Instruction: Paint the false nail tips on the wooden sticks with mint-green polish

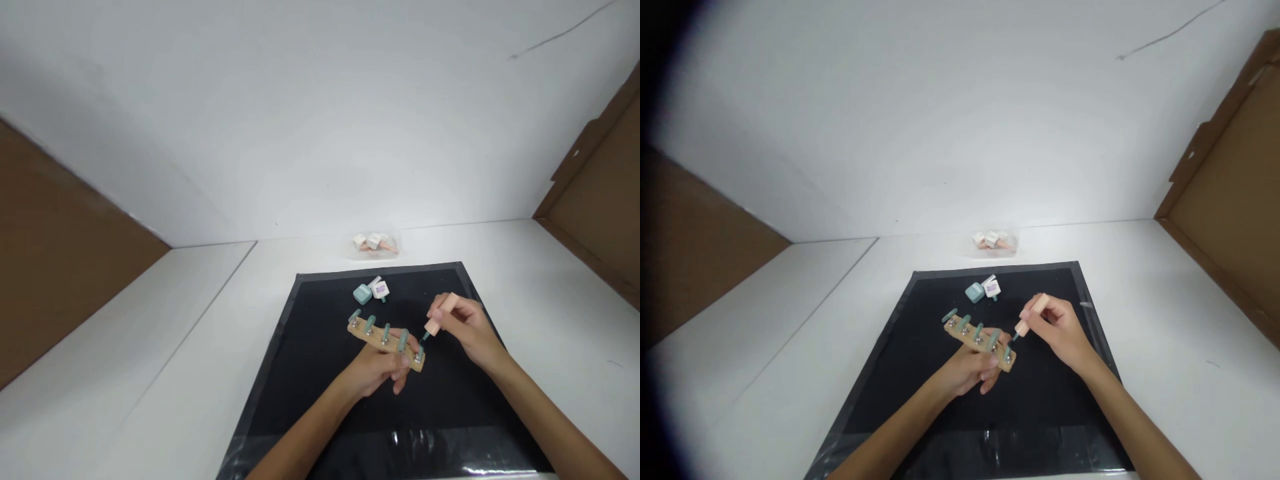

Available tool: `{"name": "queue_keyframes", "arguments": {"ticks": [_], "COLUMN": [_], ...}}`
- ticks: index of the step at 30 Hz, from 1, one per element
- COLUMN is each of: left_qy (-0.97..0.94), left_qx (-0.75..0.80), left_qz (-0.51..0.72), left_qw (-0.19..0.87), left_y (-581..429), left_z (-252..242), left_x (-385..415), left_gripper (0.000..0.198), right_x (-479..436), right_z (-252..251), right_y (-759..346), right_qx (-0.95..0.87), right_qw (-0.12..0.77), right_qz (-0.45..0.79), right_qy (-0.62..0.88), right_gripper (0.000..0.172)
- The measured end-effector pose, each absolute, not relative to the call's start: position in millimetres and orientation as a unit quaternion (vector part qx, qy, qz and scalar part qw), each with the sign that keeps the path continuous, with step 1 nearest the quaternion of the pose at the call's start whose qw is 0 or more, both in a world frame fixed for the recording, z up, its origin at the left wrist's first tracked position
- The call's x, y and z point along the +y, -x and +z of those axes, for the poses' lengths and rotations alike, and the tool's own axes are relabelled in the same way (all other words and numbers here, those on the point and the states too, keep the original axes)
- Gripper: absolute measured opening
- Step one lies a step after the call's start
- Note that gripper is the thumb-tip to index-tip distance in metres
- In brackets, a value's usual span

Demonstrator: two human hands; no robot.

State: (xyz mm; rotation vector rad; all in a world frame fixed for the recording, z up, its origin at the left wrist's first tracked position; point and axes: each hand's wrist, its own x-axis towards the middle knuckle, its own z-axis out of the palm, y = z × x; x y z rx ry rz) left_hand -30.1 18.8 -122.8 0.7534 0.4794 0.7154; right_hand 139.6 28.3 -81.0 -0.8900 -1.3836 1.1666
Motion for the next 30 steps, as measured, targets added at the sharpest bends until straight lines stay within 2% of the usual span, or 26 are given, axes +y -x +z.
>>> {"name": "queue_keyframes", "arguments": {"ticks": [10, 16, 22, 30], "left_qy": [-0.357, -0.359, -0.361, -0.407], "left_qx": [0.236, 0.231, 0.235, 0.25], "left_qz": [0.336, 0.342, 0.343, 0.337], "left_qw": [0.839, 0.838, 0.835, 0.811], "left_y": [32.0, 32.5, 30.9, 30.1], "left_z": [-120.7, -120.4, -121.7, -122.0], "left_x": [18.0, 17.6, 19.5, 20.4], "left_gripper": [0.034, 0.033, 0.033, 0.034], "right_x": [30.3, 28.4, 27.4, 27.7], "right_z": [-83.8, -84.4, -86.1, -80.7], "right_y": [-137.7, -139.4, -140.8, -138.1], "right_qx": [-0.555, -0.503, -0.56, -0.603], "right_qw": [0.55, 0.57, 0.528, 0.491], "right_qz": [0.485, 0.522, 0.533, 0.515], "right_qy": [0.392, 0.387, 0.35, 0.36], "right_gripper": [0.03, 0.029, 0.034, 0.032]}}
